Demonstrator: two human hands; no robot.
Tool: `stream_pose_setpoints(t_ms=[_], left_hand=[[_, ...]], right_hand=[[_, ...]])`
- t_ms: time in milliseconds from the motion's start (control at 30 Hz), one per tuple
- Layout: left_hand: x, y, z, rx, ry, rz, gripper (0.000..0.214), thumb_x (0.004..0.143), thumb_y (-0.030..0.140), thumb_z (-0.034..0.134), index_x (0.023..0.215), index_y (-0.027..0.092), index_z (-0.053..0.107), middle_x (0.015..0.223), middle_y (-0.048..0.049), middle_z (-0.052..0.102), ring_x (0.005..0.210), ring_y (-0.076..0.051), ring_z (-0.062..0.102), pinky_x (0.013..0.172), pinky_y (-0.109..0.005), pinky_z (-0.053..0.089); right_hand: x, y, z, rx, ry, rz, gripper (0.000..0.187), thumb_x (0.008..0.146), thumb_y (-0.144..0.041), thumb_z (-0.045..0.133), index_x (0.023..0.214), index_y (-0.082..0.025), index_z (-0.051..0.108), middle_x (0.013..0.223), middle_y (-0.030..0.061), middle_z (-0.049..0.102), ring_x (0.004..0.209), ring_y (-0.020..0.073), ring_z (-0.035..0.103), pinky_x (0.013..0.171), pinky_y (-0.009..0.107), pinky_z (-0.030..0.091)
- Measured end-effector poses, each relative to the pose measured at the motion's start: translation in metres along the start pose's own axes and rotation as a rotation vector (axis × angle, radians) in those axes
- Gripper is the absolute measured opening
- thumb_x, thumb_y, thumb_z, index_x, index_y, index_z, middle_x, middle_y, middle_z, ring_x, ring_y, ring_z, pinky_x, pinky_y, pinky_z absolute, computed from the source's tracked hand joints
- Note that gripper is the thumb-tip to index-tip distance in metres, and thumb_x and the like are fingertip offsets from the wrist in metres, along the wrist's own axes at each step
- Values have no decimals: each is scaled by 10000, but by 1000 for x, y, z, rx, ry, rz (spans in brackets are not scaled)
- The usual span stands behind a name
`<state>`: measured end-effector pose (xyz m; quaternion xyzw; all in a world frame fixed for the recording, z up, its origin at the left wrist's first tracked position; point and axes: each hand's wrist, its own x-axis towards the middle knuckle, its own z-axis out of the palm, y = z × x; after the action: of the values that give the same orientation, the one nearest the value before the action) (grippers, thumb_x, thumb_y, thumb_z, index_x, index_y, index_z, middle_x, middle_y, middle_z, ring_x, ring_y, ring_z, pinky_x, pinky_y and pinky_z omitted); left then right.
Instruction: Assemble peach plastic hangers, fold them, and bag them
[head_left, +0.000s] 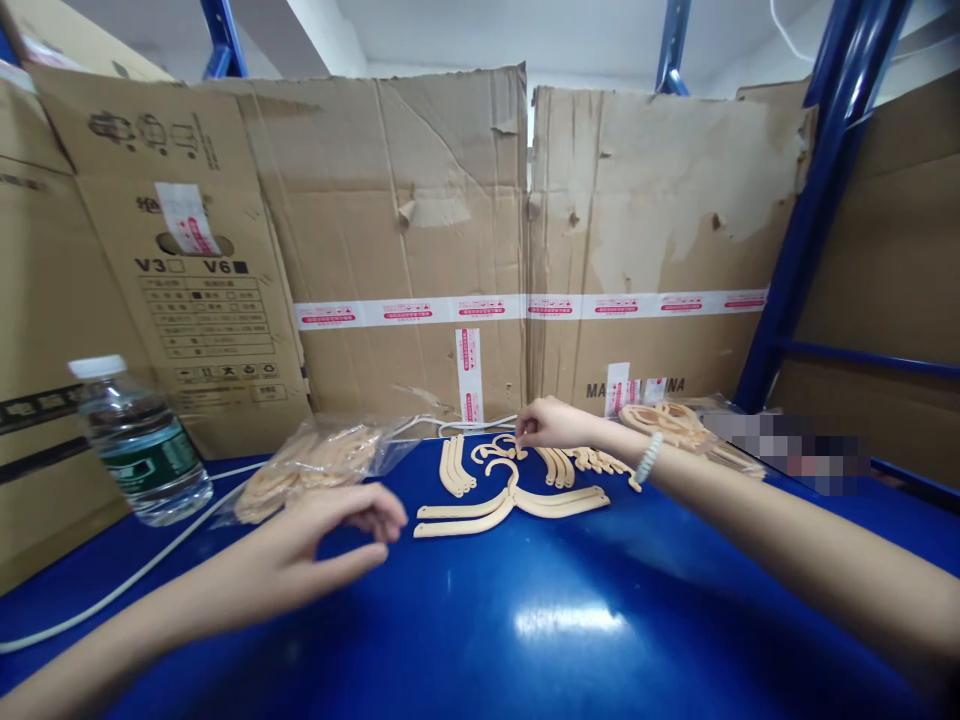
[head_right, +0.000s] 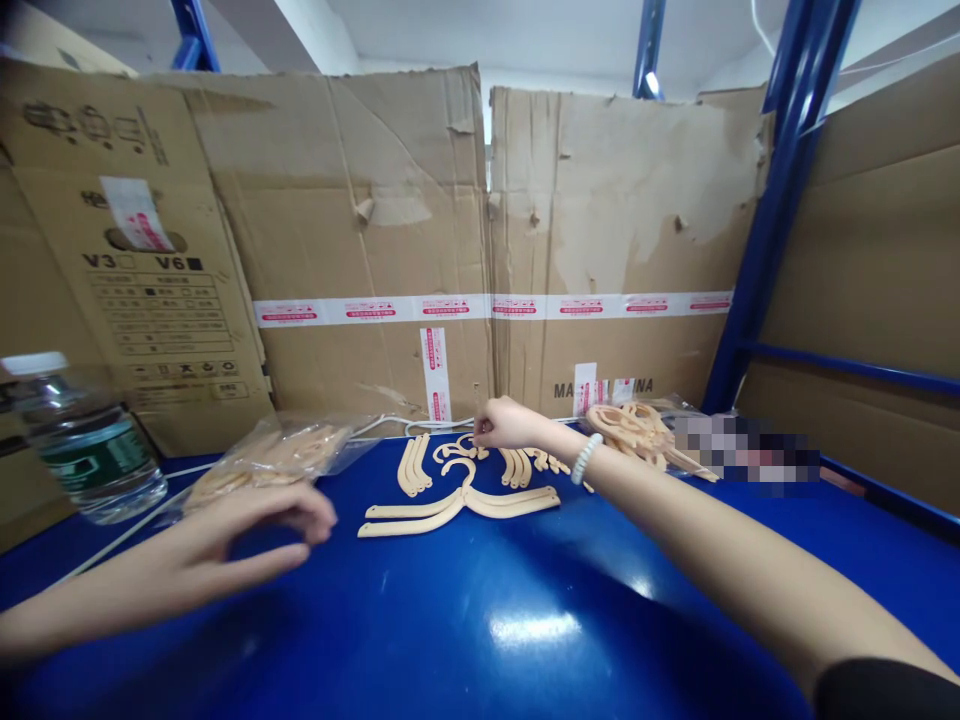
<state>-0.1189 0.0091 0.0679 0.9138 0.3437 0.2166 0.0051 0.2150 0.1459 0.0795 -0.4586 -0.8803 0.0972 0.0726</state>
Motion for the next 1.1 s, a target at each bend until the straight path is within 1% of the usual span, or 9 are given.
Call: stream_pose_setpoints(t_ms=[67, 167, 233, 400, 533, 700, 900, 1000, 1100], left_hand=[[29, -10, 16, -61, -81, -28, 193, 921, 192, 499, 1066, 209, 625, 1021, -36, 713, 908, -181, 681, 813, -296, 569], [62, -26, 40, -52, -81, 3, 279, 899, 117, 447, 1106, 201, 615, 1108, -59, 696, 1025, -188, 655, 895, -321, 539], [75, -37, 53, -26, -97, 35, 301, 880, 82, 449, 1095, 189, 630, 1121, -73, 694, 1064, -203, 643, 960, -356, 505], [85, -55, 69, 61, -132, 59, 300, 888, 23, 482, 1124, 144, 623, 1076, -100, 689, 1020, -237, 653, 905, -424, 529], [89, -58, 73, 101, -156, 92, 119, 942, 170, 599, 1050, 133, 635, 1022, -58, 673, 967, -223, 657, 852, -428, 546], [89, -58, 76, 138, -151, 115, 128, 956, 233, 602, 1034, 138, 639, 1048, -60, 658, 985, -224, 642, 857, -429, 538], [86, -59, 78, 183, -169, 102, 147, 947, 251, 610, 1048, 145, 632, 1069, -64, 641, 981, -228, 627, 852, -430, 525], [85, -58, 79, 165, -164, 79, 148, 947, 268, 601, 1018, 142, 633, 1039, -60, 642, 938, -217, 627, 814, -402, 520], [83, -55, 80, 118, -120, 41, 144, 963, 252, 534, 1028, 160, 623, 1057, -57, 644, 916, -203, 627, 789, -352, 503]], right_hand=[[18, -2, 7, -22, -52, 39, 251, 946, -338, 604, 1123, -162, 630, 1150, 65, 640, 960, 212, 642, 817, 399, 552], [37, -4, 18, -39, -103, 104, 296, 936, -334, 618, 1174, -159, 614, 1203, 76, 619, 991, 232, 635, 821, 404, 553], [45, -4, 23, -41, -122, 142, 309, 930, -335, 625, 1181, -155, 613, 1215, 76, 614, 999, 240, 633, 819, 404, 553], [52, -1, 29, -8, -111, 218, 313, 930, -331, 626, 1194, -165, 605, 1228, 80, 606, 1026, 244, 626, 840, 414, 546], [57, 4, 35, 90, -68, 248, 316, 928, -331, 629, 1194, -162, 608, 1237, 80, 603, 1027, 247, 624, 836, 412, 547], [59, 10, 39, 311, 26, 282, 316, 928, -332, 627, 1192, -159, 610, 1242, 80, 601, 1030, 251, 622, 839, 414, 546], [35, 6, 41, 736, 119, 274, 289, 951, -332, 601, 1177, -153, 596, 1144, 77, 630, 929, 202, 648, 780, 387, 564], [9, -4, 46, 980, 149, 236, 229, 963, -327, 581, 1096, -142, 603, 956, 36, 650, 740, 138, 638, 641, 294, 556], [-22, -17, 54, 1195, 176, 194, 207, 923, -342, 633, 986, -150, 588, 729, -15, 613, 583, 79, 571, 531, 195, 488]])
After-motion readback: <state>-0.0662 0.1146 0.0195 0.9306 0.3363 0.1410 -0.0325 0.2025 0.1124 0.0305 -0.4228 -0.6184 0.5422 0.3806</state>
